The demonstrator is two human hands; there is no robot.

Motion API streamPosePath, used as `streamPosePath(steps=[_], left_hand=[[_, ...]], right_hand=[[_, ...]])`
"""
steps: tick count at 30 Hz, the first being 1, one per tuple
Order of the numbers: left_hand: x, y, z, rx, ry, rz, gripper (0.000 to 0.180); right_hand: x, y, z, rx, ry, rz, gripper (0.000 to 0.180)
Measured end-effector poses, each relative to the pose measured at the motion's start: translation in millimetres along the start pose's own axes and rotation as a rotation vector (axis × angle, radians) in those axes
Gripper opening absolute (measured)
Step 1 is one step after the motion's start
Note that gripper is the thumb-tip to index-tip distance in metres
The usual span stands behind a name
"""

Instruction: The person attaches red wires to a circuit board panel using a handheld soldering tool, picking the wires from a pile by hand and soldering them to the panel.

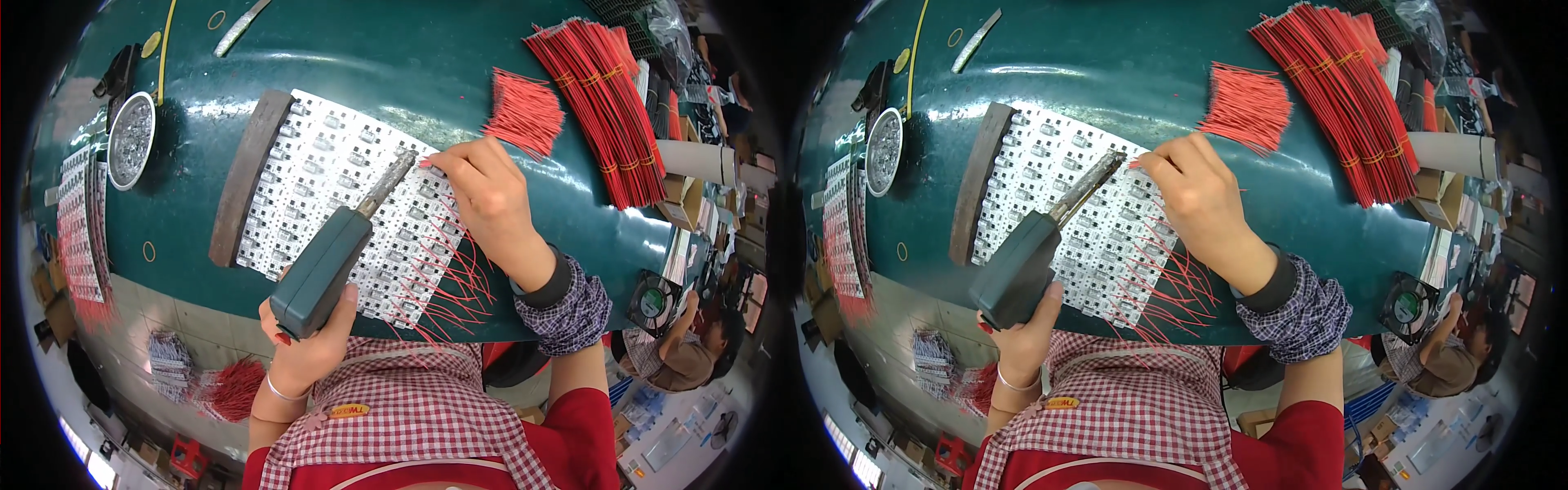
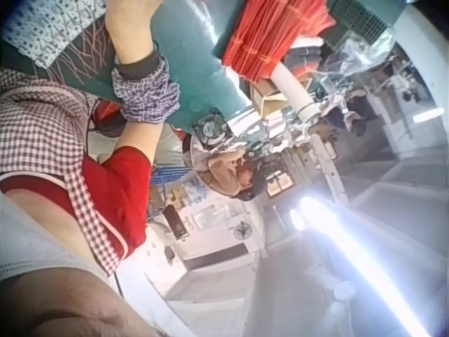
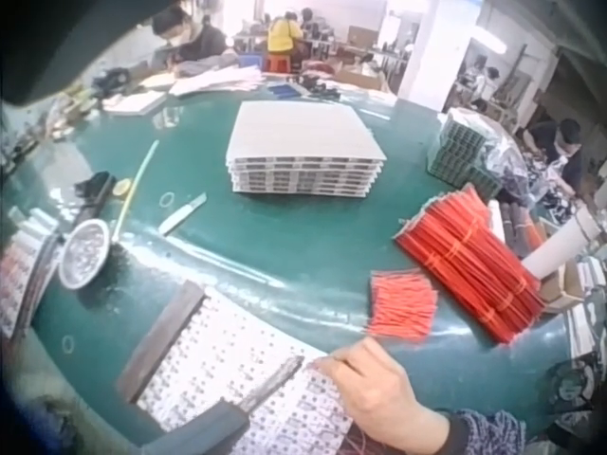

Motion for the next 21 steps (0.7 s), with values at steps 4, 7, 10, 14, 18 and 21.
streamPosePath(steps=[4,7,10,14,18,21], left_hand=[[3,1,-2,-0.023,0.019,0.026,0.012],[2,4,-2,-0.074,0.001,-0.024,0.01],[5,-7,2,0.095,0.041,0.155,0.013],[6,-5,7,-0.006,0.044,-0.043,0.017],[7,-9,9,0.007,0.056,-0.033,0.017],[9,-17,9,0.147,0.1,0.082,0.015]], right_hand=[[-1,3,2,-0.022,0.046,-0.02,0.025],[-1,5,3,-0.022,0.058,-0.009,0.033],[-2,7,4,-0.035,0.043,-0.025,0.035],[-3,7,4,-0.046,0.056,-0.025,0.033],[-2,7,5,-0.042,0.076,-0.033,0.032],[-1,7,5,-0.038,0.078,-0.027,0.032]])
Point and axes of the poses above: each hand's wrist, its own z-axis towards the middle knuckle, its own x-axis out of the palm, y = z × x, the point moved 7 cm from there along z, towards the middle knuckle, and after that the axes turned 3 degrees about -z, right-handed, at the moved point
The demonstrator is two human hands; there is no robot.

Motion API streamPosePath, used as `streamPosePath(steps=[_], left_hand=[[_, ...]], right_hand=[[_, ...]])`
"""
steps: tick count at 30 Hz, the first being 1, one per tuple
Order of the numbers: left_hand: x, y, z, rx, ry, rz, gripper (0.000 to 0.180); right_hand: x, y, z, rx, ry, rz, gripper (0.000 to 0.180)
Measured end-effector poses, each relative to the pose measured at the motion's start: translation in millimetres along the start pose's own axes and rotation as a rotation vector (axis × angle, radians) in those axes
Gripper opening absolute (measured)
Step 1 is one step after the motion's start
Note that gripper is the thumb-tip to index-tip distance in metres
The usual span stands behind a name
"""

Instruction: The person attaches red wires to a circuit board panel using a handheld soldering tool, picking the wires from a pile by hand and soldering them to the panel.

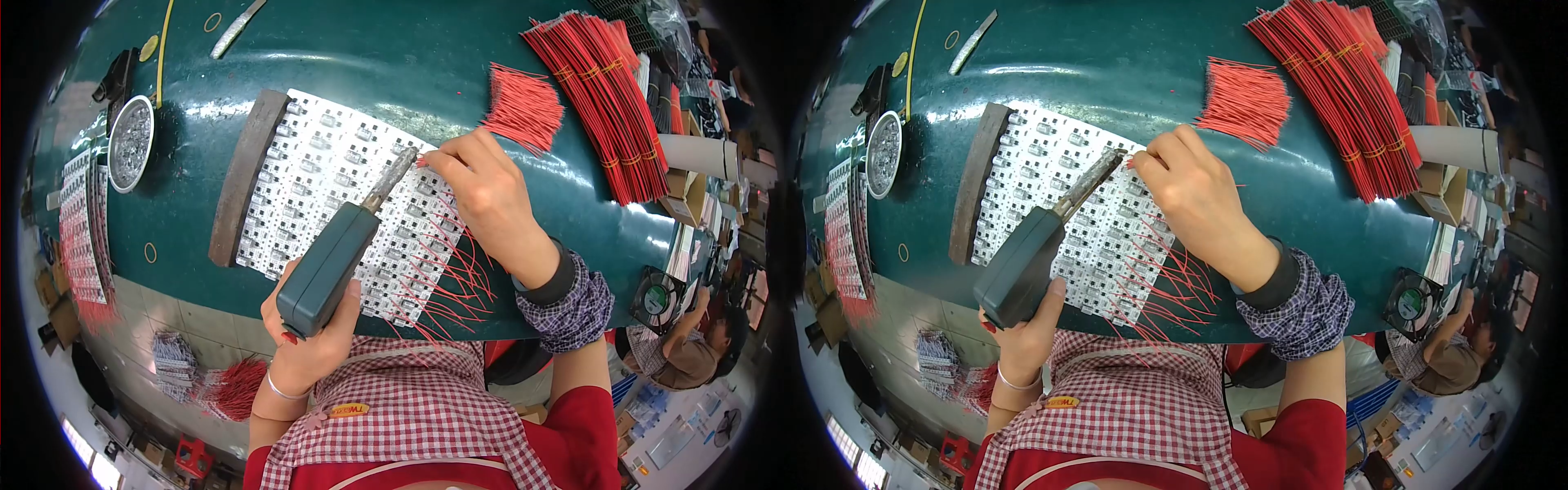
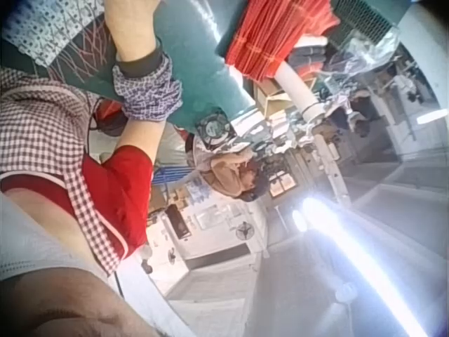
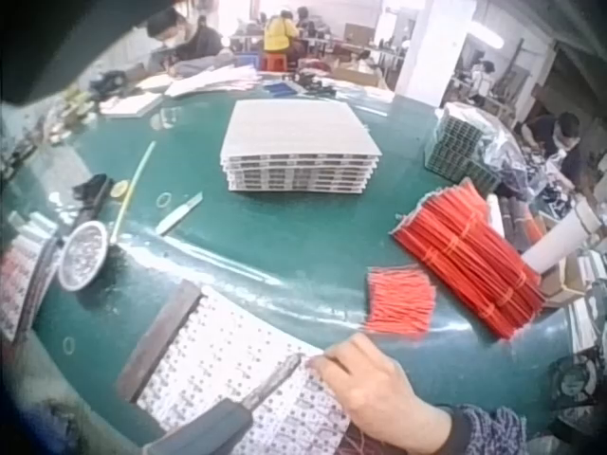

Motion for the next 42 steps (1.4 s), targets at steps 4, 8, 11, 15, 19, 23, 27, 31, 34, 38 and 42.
streamPosePath(steps=[4,8,11,15,19,23,27,31,34,38,42], left_hand=[[0,3,0,-0.036,-0.023,-0.042,0.015],[1,3,3,-0.056,-0.034,-0.084,0.015],[1,2,3,-0.068,-0.021,-0.061,0.015],[1,5,0,-0.064,-0.008,-0.059,0.015],[-1,7,-13,-0.015,-0.003,0.008,0.019],[-13,28,-33,-0.301,-0.181,-0.229,0.027],[-14,14,-29,-0.075,-0.099,-0.001,0.032],[-14,11,-24,-0.033,-0.146,0.008,0.025],[-14,15,-23,-0.084,-0.168,-0.035,0.024],[-11,13,-17,-0.038,-0.131,-0.04,0.023],[-9,10,-13,-0.09,-0.091,-0.083,0.022]], right_hand=[[0,-1,0,0.007,-0.005,0.002,0.032],[0,-1,0,0.006,-0.011,0.012,0.031],[0,-1,0,0.008,-0.008,0.01,0.03],[0,-1,1,0.003,-0.008,0.001,0.029],[0,-1,0,0.009,-0.001,-0.015,0.028],[1,-1,0,0.005,0.004,-0.01,0.028],[1,0,1,0.026,-0.013,-0.013,0.028],[-5,1,-2,0.063,-0.06,-0.068,0.032],[-7,8,-8,0.085,-0.143,-0.05,0.033],[1,11,-13,0.116,-0.146,0.007,0.031],[3,13,-13,0.111,-0.15,-0.017,0.024]])
Point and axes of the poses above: each hand's wrist, its own z-axis towards the middle knuckle, its own x-axis out of the palm, y = z × x, the point moved 7 cm from there along z, towards the middle knuckle, and after that the axes turned 3 degrees about -z, right-handed, at the moved point
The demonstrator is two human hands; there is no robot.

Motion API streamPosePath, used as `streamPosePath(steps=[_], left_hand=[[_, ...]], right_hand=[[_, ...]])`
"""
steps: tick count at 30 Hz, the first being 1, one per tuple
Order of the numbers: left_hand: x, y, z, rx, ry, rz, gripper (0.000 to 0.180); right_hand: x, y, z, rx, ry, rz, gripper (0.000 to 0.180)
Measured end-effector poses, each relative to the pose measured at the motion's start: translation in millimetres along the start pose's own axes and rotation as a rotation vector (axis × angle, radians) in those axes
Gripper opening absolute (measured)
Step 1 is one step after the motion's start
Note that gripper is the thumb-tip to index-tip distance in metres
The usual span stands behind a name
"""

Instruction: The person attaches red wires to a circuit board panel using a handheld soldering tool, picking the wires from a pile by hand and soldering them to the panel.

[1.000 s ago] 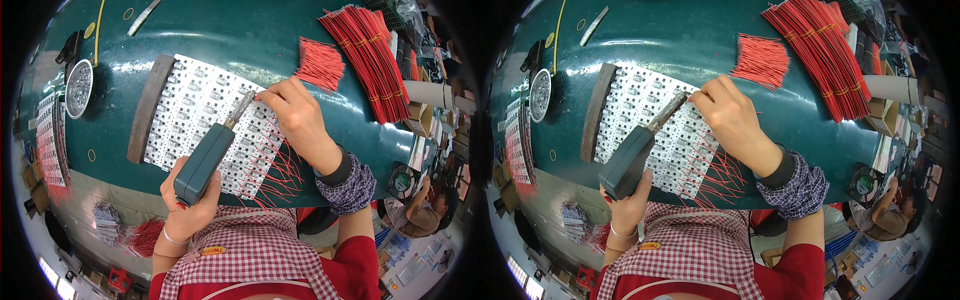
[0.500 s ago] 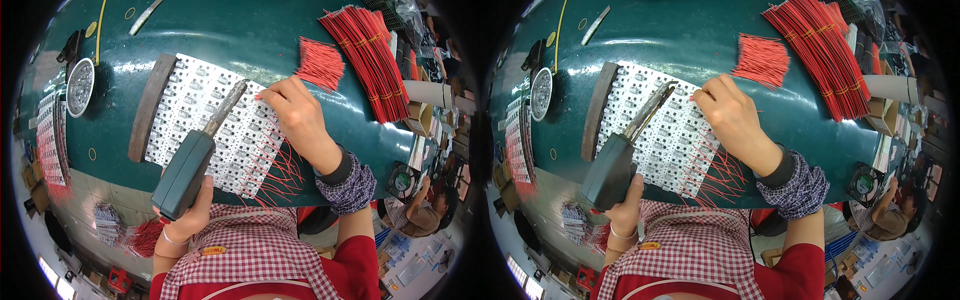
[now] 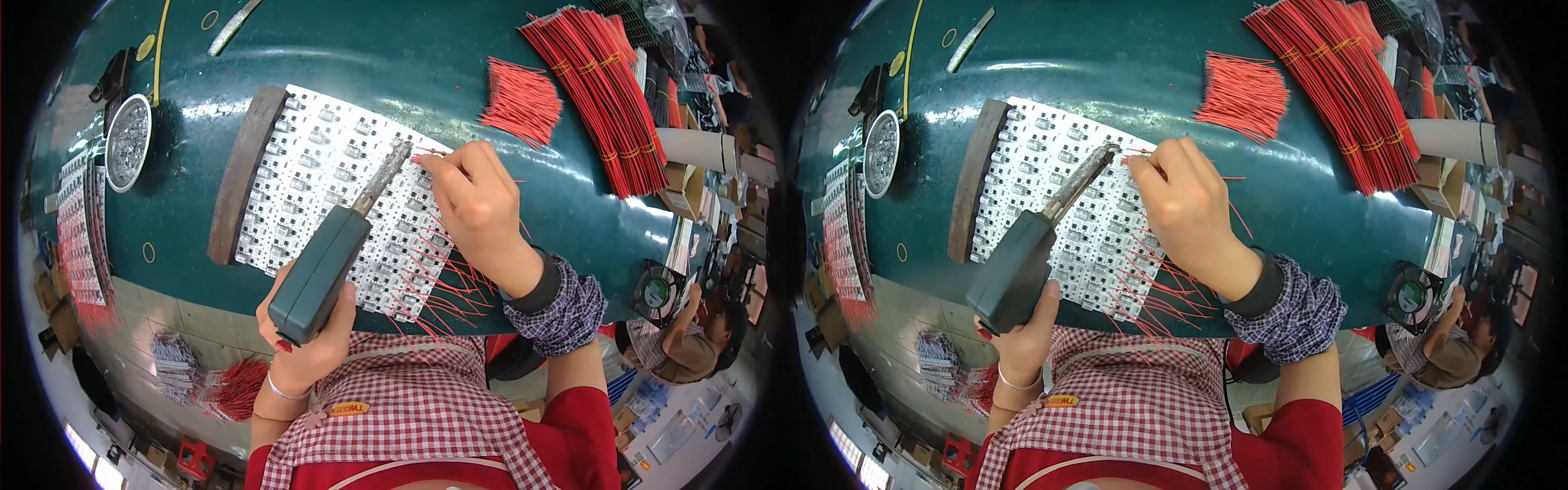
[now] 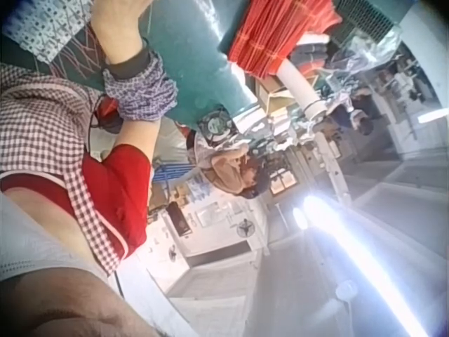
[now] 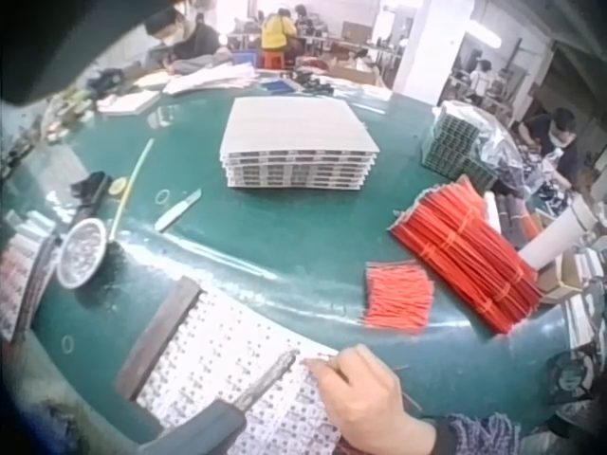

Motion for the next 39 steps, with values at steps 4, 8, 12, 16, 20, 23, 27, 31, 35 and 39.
streamPosePath(steps=[4,8,12,16,20,23,27,31,35,39], left_hand=[[4,-3,5,0.018,0.042,0.02,0.02],[5,-4,7,0.012,0.055,0.028,0.018],[5,-5,8,0.028,0.05,0.028,0.018],[5,-4,8,0.022,0.045,0.019,0.018],[5,-5,9,0.031,0.045,0.014,0.017],[6,-6,10,0.041,0.076,0.037,0.016],[6,-6,11,0.025,0.059,0.007,0.015],[5,-7,13,0.034,0.058,0.003,0.014],[5,-7,12,0.018,0.081,0.026,0.013],[2,-6,10,0.06,0.048,0.031,0.015]], right_hand=[[1,2,0,0.016,0.009,-0.004,0.028],[2,2,0,0.006,-0.01,0.016,0.028],[2,2,-1,0.02,-0.002,0.021,0.029],[2,2,-3,0.038,0.0,-0.001,0.03],[2,3,-3,0.029,-0.011,0.007,0.03],[2,3,-3,0.028,-0.013,0.004,0.029],[2,2,-3,0.035,-0.012,0.015,0.028],[2,2,-4,0.041,-0.024,0.013,0.027],[2,3,-4,0.039,-0.023,0.016,0.027],[2,2,-4,0.041,-0.017,0.011,0.026]])
Point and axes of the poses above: each hand's wrist, its own z-axis towards the middle knuckle, its own x-axis out of the palm, y = z × x, the point moved 7 cm from there along z, towards the middle knuckle, and after that the axes turned 3 degrees about -z, right-handed, at the moved point
